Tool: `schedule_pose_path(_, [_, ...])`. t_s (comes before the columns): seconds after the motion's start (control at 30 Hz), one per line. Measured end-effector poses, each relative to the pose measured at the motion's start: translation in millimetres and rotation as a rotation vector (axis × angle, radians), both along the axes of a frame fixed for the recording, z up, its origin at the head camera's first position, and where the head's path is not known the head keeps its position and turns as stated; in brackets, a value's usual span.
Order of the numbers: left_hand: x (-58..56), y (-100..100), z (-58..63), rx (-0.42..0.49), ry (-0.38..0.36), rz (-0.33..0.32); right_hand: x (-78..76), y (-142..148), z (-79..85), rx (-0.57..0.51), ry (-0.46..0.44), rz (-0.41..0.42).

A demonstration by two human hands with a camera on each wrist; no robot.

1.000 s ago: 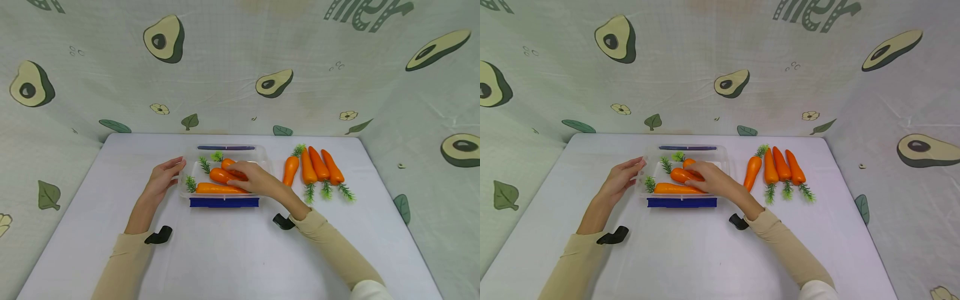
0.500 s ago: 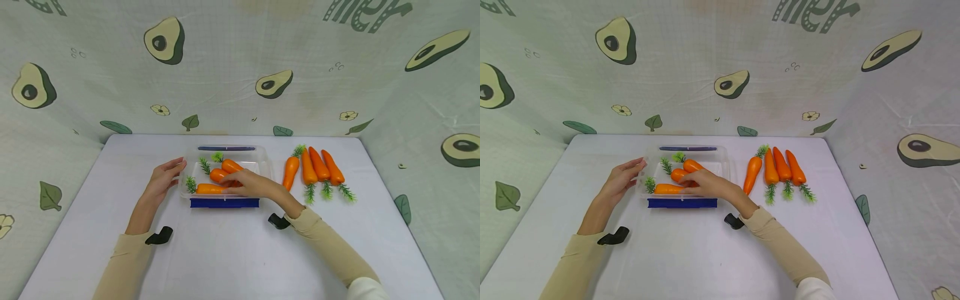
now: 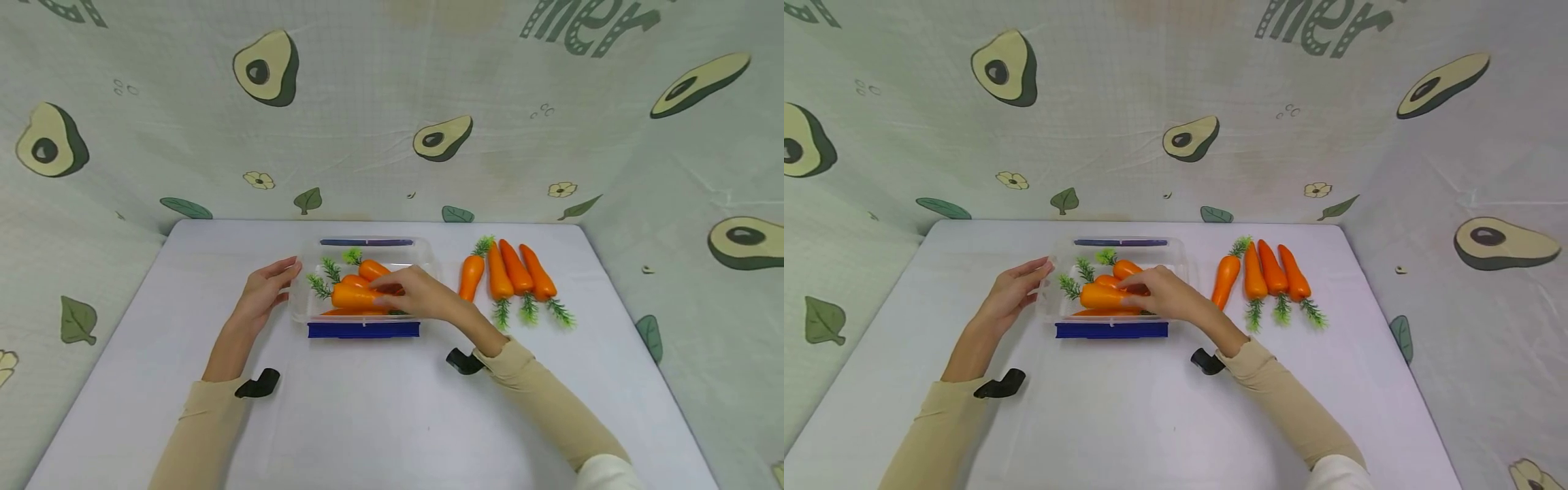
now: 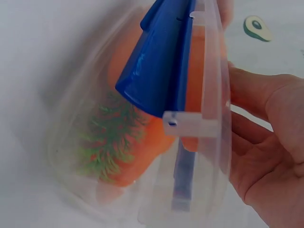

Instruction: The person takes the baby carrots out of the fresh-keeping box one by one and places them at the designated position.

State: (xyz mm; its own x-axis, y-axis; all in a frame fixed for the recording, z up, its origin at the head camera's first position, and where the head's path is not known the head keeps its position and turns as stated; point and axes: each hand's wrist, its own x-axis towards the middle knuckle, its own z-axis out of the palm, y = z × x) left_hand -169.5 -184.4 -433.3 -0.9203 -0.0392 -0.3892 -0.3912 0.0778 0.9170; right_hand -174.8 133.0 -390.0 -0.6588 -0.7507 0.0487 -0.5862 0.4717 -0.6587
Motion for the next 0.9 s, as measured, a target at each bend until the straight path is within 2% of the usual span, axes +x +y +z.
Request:
schedule_pose_path(0.2, [-0.2, -0.5, 0.8, 0.003, -0.006, -0.001, 2.1, 14.0, 6.1, -0.089, 0.012, -0.06])
schedule_pose_path(0.57, [0.3, -2.1, 0.4, -0.019, -0.005, -0.01, 19.0, 53.3, 14.9, -0.195, -0.064, -0.234])
schedule_pose_path(0.9, [0.0, -0.6, 0.0, -0.017, -0.023, -0.009, 37.2, 95.4, 10.6, -0.25, 0.025, -0.421])
